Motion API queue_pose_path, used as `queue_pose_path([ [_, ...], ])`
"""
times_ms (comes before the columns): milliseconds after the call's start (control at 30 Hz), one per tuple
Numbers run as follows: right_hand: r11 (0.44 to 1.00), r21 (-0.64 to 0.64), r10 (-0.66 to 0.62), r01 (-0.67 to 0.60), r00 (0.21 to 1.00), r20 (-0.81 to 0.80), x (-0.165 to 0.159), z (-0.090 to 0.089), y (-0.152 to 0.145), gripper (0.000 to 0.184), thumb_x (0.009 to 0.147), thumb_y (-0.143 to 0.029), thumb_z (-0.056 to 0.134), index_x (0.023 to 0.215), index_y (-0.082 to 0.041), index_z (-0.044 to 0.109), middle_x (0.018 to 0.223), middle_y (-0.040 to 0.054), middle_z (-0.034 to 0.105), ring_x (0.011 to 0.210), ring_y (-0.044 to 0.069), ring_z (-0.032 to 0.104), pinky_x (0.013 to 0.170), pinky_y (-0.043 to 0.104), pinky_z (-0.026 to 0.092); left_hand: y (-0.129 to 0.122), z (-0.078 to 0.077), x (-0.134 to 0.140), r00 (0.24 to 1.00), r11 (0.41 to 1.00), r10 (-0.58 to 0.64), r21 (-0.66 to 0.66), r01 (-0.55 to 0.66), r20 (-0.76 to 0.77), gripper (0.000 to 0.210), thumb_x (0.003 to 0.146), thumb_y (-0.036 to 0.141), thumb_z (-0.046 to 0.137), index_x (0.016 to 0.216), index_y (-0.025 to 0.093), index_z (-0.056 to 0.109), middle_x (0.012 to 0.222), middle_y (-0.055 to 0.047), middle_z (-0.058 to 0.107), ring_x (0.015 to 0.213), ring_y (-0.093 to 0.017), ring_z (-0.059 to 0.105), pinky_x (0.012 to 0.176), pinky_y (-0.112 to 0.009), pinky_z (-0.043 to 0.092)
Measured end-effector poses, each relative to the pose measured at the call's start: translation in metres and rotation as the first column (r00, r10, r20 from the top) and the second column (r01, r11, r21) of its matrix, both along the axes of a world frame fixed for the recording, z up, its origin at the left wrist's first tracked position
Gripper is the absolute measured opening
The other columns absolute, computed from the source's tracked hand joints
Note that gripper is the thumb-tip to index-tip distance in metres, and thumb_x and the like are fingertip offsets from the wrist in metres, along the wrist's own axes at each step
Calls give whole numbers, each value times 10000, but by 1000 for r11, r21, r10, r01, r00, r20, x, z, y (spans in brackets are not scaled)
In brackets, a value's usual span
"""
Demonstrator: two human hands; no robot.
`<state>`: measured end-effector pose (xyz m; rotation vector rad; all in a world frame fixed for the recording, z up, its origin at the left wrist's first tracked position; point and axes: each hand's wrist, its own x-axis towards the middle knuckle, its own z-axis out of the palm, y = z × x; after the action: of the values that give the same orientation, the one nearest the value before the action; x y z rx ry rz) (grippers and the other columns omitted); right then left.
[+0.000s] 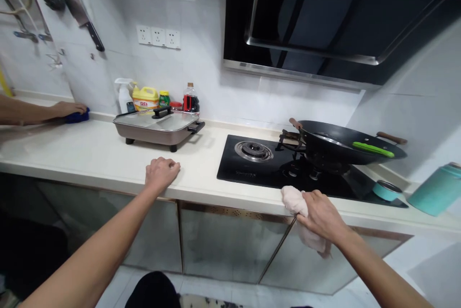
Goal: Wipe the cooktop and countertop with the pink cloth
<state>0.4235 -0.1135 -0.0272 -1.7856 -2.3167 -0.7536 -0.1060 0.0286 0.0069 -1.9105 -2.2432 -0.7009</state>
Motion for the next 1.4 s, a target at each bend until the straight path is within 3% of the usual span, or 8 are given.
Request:
queue_pose_path([
  [100,997,22,79,-77,993,-83,-29,-1,7,282,847,-337,634,1049,-142,609,953,127,659,935,290,528,893,390,390,-2,2,4,999,1000,6,-12,-6,37,521,907,509,415,1037,208,821,1220,-181,721,1187,-395,572,1008,-510,447],
  [200,988,36,152,-148,973,-176,-78,-2,16,279,831,-332,653,1049,-166,603,1002,116,658,952,282,523,898,385,399,-5,5,7,998,1000,10,-13,-9,64,520,911,506,409,1042,209,816,1213,-176,724,1195,-394,566,1020,-512,440],
  [333,995,77,66,-56,988,-139,-132,-2,22,264,819,-370,675,971,-163,615,958,139,648,930,304,504,888,418,393,-10,8,11,996,1000,3,-20,-2,89,511,914,490,403,1037,210,813,1205,-171,729,1199,-389,565,1025,-508,438],
  [633,998,40,62,-54,969,-240,-193,2,30,366,820,-444,729,1003,-138,643,980,143,644,967,305,497,917,428,396,-9,9,10,996,1000,2,-14,-1,84,516,912,511,405,1002,210,814,1182,-176,735,1165,-401,573,999,-514,447],
  [1000,976,-44,186,-214,919,-348,-275,14,48,546,838,-569,730,1091,-88,672,1059,195,668,1034,335,519,921,471,431,3,4,2,1000,1000,2,-30,-2,6,553,912,563,406,1057,226,821,1198,-175,736,1173,-423,582,985,-523,456],
  [1200,957,-42,251,-286,893,-374,-277,15,49,541,826,-523,767,1139,-99,642,1117,177,665,1069,320,524,953,451,437,4,4,-4,1000,999,4,-38,-3,5,566,906,558,389,1054,225,822,1209,-170,739,1177,-423,599,972,-508,470],
  [1400,966,-16,234,-257,902,-364,-212,11,34,483,828,-454,772,1149,-131,611,1107,146,656,1042,302,513,941,436,430,6,5,-7,1000,999,-8,-44,8,-3,576,906,543,370,1021,208,824,1178,-178,747,1143,-418,612,946,-500,479],
])
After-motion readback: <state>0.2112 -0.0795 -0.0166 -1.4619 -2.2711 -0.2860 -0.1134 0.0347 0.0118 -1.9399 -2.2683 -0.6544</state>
